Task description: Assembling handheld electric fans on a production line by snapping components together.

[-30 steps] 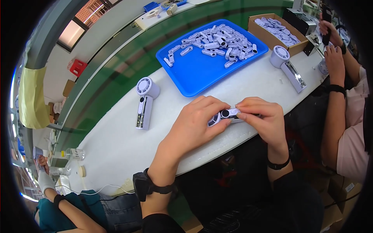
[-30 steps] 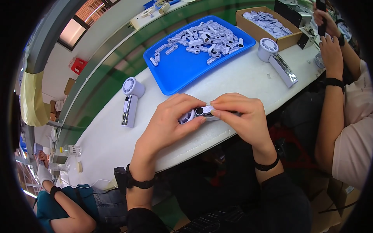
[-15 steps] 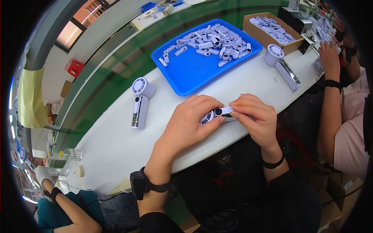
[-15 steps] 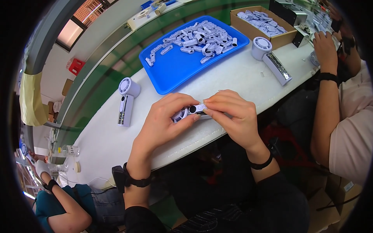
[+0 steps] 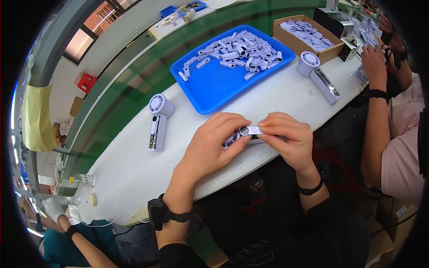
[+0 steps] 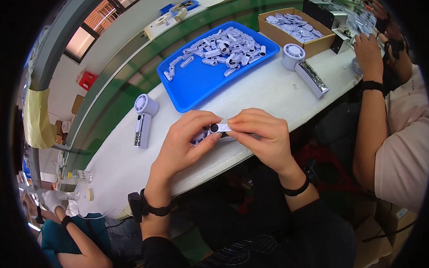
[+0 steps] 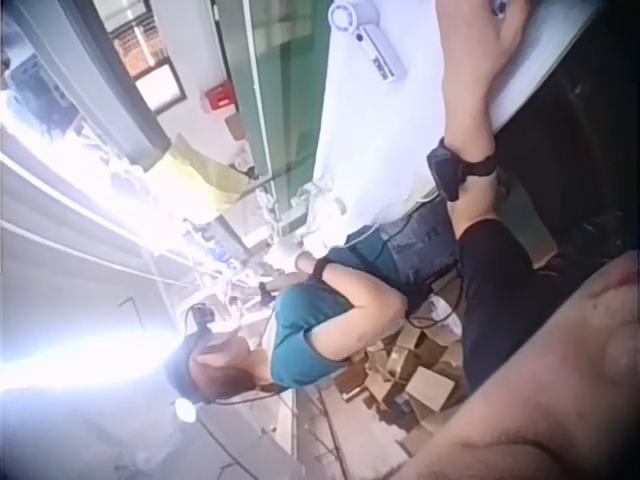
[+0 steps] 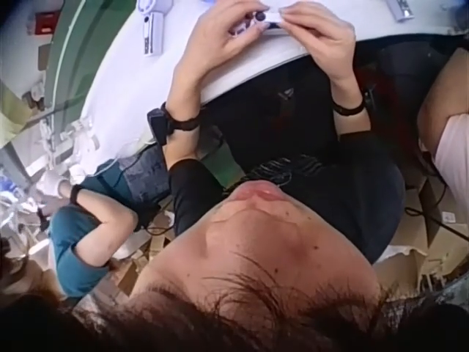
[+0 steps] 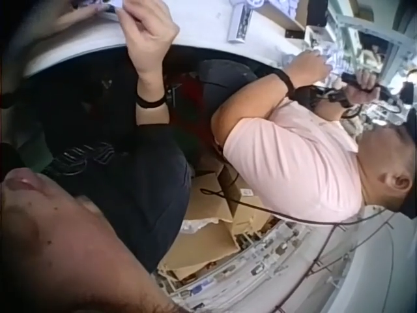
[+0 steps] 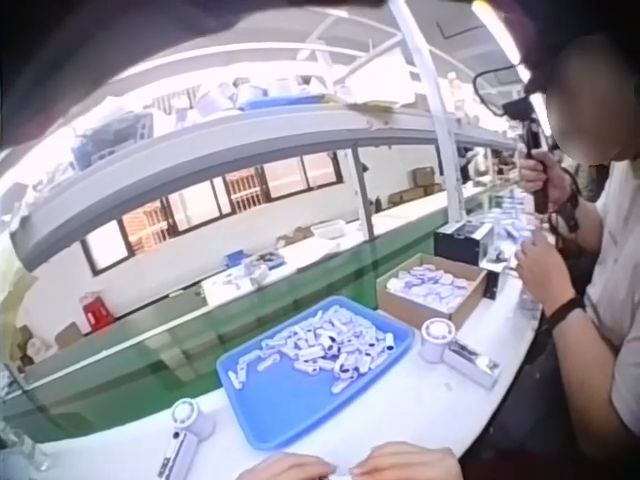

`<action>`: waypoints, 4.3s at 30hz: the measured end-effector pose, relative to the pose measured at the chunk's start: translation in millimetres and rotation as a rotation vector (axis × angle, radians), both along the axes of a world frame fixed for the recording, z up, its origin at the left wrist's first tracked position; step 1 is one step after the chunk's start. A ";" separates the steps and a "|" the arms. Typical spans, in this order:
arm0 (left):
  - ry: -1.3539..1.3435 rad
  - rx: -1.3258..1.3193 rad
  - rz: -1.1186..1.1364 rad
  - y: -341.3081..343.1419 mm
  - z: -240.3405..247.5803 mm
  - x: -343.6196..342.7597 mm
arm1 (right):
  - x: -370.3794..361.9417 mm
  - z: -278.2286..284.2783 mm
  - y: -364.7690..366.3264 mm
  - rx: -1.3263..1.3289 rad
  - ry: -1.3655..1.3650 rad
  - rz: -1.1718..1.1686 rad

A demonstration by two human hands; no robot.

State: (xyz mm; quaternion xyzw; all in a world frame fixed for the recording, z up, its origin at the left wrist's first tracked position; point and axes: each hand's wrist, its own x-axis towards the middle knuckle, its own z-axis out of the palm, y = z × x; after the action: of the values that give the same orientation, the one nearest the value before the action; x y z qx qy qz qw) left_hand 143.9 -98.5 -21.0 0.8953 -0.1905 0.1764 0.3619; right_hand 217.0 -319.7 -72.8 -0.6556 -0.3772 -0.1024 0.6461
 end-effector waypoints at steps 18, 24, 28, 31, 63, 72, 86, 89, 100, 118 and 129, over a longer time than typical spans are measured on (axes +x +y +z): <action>0.104 -0.078 -0.061 6.4 6.6 -1.5 | 4.1 -0.8 -2.9 -0.043 -0.057 0.054; 0.071 -0.110 -0.030 2.3 1.2 0.9 | 3.6 -2.8 -2.7 -0.038 -0.045 0.035; 0.095 -0.109 -0.036 2.4 -0.2 0.9 | 3.4 -1.1 -3.7 -0.028 -0.045 0.035; 0.037 -0.040 -0.054 2.5 1.7 0.6 | 4.7 0.0 -4.5 -0.029 -0.050 0.049; 0.073 -0.056 -0.072 4.0 -1.8 0.0 | 5.7 0.1 -5.6 -0.069 -0.030 0.108; 0.025 -0.063 -0.072 2.1 -6.6 -0.2 | 10.1 -3.8 -9.2 -0.081 -0.047 0.145; 0.004 -0.072 -0.042 1.1 -0.6 3.2 | 1.4 3.0 -8.4 -0.156 -0.171 0.033; 0.017 -0.049 -0.038 0.2 1.1 2.6 | 1.6 0.2 -7.2 -0.156 -0.218 0.022; 0.061 -0.029 -0.036 -0.7 6.6 4.8 | -5.4 13.1 -9.0 -0.299 -0.247 -0.038; 0.153 0.320 0.085 -4.1 11.4 -0.5 | 4.4 9.6 7.1 -0.404 -0.369 -0.063; -0.055 0.257 0.048 6.7 -4.4 7.2 | 12.8 8.3 -5.2 -0.463 -0.088 0.100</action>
State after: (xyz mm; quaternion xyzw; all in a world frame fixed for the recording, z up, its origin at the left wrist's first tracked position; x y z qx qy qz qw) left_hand 151.1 -91.8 -25.5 0.9334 -0.2002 0.1837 0.2345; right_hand 229.7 -325.0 -64.5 -0.7616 -0.4505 -0.0097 0.4658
